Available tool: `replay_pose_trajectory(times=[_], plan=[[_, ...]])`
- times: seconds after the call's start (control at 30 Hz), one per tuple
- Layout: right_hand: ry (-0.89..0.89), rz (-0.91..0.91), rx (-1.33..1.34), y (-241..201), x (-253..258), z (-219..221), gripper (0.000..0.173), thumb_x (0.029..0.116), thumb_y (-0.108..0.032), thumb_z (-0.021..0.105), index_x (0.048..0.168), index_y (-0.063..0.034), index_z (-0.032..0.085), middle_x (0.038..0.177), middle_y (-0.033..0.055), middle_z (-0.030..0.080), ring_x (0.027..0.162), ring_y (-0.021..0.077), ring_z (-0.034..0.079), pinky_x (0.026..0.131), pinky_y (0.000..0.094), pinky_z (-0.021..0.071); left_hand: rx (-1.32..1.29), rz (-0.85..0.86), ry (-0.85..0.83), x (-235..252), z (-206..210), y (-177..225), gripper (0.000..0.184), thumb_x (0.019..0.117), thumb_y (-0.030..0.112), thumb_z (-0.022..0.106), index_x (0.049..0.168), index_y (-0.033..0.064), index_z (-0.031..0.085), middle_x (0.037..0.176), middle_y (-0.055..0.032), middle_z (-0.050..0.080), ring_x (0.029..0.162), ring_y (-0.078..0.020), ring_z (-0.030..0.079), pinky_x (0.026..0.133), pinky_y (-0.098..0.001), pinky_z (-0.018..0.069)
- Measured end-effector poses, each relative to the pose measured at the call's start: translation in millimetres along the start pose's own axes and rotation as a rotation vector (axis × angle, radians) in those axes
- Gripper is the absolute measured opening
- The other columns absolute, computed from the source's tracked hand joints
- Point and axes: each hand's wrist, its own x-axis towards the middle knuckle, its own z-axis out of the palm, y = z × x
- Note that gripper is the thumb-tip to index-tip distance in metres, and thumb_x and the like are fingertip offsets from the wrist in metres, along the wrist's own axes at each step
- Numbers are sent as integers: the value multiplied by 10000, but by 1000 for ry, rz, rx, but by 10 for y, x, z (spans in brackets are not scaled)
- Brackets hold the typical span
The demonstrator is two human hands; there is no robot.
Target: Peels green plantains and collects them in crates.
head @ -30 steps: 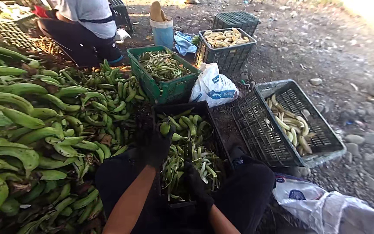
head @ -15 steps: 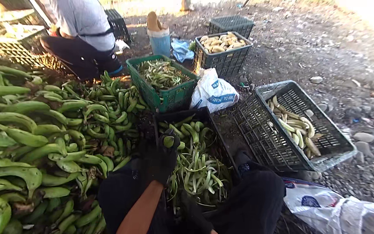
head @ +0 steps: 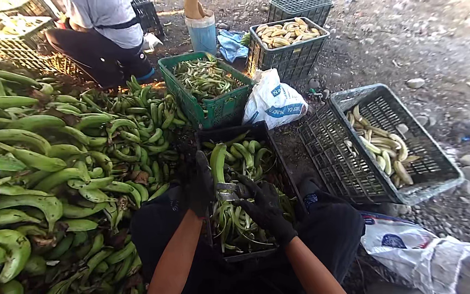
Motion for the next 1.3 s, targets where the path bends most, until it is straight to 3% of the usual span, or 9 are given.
replay_pose_trajectory(times=[0.33, 0.43, 0.63, 0.73, 0.83, 0.97, 1.1, 1.2, 1.3], plan=[[240, 453, 8, -128, 760, 13, 474, 1010, -522, 504, 1365, -249, 659, 1302, 233, 643, 1231, 443, 585, 945, 650, 465, 319, -157, 27, -177, 279, -123, 560, 1130, 336, 156, 1405, -31, 478, 1119, -175, 628, 919, -173, 634, 825, -355, 557], [237, 335, 156, 24, 883, -132, 553, 1029, -549, 417, 1388, -187, 631, 1286, 166, 670, 1243, 354, 592, 1037, 618, 420, 215, -171, 4, -200, 258, -117, 551, 1123, 407, 217, 1401, 9, 480, 960, -126, 642, 731, -175, 646, 658, -354, 585], [-12, 124, 255, -6, 476, 107, 588, 978, -613, 455, 1306, -174, 668, 1053, 88, 721, 1004, 252, 674, 891, 537, 528, 49, 148, 145, 96, 127, -10, 405, 1108, 211, 328, 1369, -49, 498, 1051, -120, 654, 858, -121, 652, 777, -294, 580], [-116, 193, 105, -82, 211, 259, 678, 933, -685, 406, 1436, -274, 599, 1288, 195, 645, 1228, 406, 574, 973, 636, 455, 32, 313, 279, 161, 75, -87, 468, 1095, 287, 264, 1383, -29, 454, 988, -70, 612, 793, -101, 614, 742, -284, 565], [6, 164, 41, -100, 6, 298, 740, 868, -736, 435, 1410, -273, 634, 1282, 274, 623, 1205, 500, 553, 903, 673, 455, 155, 393, 377, 173, 46, -59, 569, 1088, 399, 214, 1510, 61, 393, 1226, -99, 607, 941, -104, 630, 851, -305, 553], [78, 230, 28, -173, 183, 133, 616, 900, -620, 540, 1358, -232, 677, 1307, 272, 621, 1252, 493, 534, 963, 674, 432, 183, 181, 102, 88, 23, -129, 580, 1100, 448, 135, 1482, 156, 460, 1116, -37, 688, 870, -92, 671, 767, -291, 580], [119, 408, -28, -152, 572, -44, 555, 981, -623, 490, 1378, -265, 643, 1303, 247, 618, 1220, 464, 560, 916, 666, 448, 503, -201, -211, -99, 158, -28, 452, 1130, 254, 262, 1327, -49, 534, 1033, -138, 640, 872, -130, 626, 818, -310, 547], [134, 412, -32, -147, 591, -103, 550, 998, -609, 447, 1389, -267, 631, 1293, 235, 624, 1214, 449, 570, 900, 658, 461, 298, -86, 38, -143, 218, -74, 422, 1124, 249, 276, 1179, -33, 585, 859, -56, 649, 731, -89, 637, 702, -277, 571], [60, 297, 3, -208, 257, 52, 609, 964, -646, 441, 1390, -264, 649, 1308, 219, 642, 1267, 444, 549, 986, 643, 445, 103, 243, 332, 96, -40, -207, 544, 1108, 424, 204, 1471, 120, 473, 1262, -81, 640, 1064, -157, 644, 921, -392, 552]])
